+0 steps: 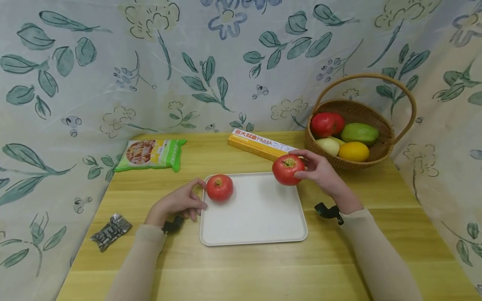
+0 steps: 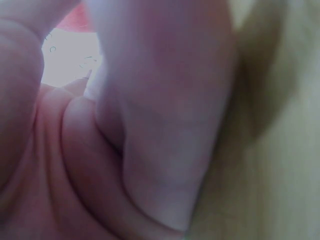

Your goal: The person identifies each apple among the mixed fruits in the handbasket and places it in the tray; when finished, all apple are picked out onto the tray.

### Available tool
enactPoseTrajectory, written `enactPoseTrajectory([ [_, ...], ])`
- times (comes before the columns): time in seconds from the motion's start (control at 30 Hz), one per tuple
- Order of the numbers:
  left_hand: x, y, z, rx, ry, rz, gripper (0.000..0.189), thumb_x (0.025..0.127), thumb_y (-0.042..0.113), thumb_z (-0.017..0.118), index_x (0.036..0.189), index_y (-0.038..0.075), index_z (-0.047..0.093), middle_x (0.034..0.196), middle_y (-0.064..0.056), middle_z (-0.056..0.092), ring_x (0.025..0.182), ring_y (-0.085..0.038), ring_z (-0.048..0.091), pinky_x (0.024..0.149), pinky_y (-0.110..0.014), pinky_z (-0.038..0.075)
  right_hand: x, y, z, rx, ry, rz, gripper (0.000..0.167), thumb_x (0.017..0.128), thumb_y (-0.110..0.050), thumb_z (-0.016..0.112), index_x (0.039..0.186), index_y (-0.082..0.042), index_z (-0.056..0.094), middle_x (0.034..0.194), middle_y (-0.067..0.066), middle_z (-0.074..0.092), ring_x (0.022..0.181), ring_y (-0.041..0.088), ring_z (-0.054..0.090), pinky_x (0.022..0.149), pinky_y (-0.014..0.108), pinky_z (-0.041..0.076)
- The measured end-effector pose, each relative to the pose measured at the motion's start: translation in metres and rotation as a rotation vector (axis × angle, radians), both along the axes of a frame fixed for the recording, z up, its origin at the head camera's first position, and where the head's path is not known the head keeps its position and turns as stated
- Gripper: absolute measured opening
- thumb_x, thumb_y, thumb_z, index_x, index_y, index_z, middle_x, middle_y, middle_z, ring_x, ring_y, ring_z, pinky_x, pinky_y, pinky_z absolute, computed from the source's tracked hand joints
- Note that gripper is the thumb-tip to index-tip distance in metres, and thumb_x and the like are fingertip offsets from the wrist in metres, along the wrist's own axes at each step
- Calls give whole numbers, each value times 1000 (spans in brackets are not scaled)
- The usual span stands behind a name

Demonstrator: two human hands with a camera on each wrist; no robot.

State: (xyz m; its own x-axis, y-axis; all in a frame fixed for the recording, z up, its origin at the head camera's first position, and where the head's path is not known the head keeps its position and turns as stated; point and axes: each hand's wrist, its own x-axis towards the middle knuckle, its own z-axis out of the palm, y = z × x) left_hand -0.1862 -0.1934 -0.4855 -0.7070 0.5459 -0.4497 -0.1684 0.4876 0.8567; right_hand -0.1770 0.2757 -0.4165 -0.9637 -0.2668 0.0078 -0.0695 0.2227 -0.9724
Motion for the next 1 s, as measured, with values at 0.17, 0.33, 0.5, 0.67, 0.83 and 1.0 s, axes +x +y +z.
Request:
enactPoseTrajectory([
  [0.17, -1, 1, 2, -11, -2, 0, 63, 94, 23, 82, 141, 21, 40, 77, -6, 74, 53, -17, 68, 49, -25, 50, -1, -7, -17, 73, -63, 22, 62, 92, -8, 82, 147, -3, 55, 149, 14, 55, 126, 29, 61, 95, 21, 58],
  [0.33, -2, 2, 3, -14, 4, -6, 62, 95, 23, 82, 140, 21, 40, 76, -6, 74, 53, -17, 68, 49, -25, 50, -5, -9, -29, 89, -84, 56, 63, 91, -7, 83, 147, -3, 55, 152, 22, 54, 134, 42, 57, 97, 22, 57],
  [0.5, -2, 2, 2, -19, 5, -6, 62, 95, 23, 82, 140, 21, 40, 76, -6, 74, 53, -17, 69, 49, -25, 50, -8, -9, -39, 121, -111, 73, 65, 90, -12, 85, 147, -5, 54, 153, 21, 54, 139, 42, 54, 101, 24, 55],
  [0.67, -2, 1, 1, -17, -1, -1, 63, 94, 23, 83, 140, 21, 40, 76, -6, 74, 54, -18, 70, 48, -25, 50, -10, -8, -46, 151, -131, 67, 67, 90, -15, 86, 147, -5, 52, 153, 22, 54, 141, 43, 54, 109, 38, 54],
  [0.83, -2, 1, 1, -20, -9, 4, 63, 94, 23, 82, 141, 20, 40, 76, -6, 74, 54, -17, 70, 48, -25, 50, -12, -10, -49, 154, -149, 67, 68, 89, -18, 87, 146, -7, 52, 154, 22, 53, 142, 45, 54, 115, 54, 50],
  [1.0, -2, 1, 1, -17, -8, 0, 64, 95, 23, 82, 142, 20, 39, 76, -6, 74, 54, -17, 70, 48, -26, 51, -14, -10, -54, 175, -132, 90, 69, 87, -17, 89, 145, -8, 53, 152, 21, 55, 142, 44, 55, 116, 55, 49],
])
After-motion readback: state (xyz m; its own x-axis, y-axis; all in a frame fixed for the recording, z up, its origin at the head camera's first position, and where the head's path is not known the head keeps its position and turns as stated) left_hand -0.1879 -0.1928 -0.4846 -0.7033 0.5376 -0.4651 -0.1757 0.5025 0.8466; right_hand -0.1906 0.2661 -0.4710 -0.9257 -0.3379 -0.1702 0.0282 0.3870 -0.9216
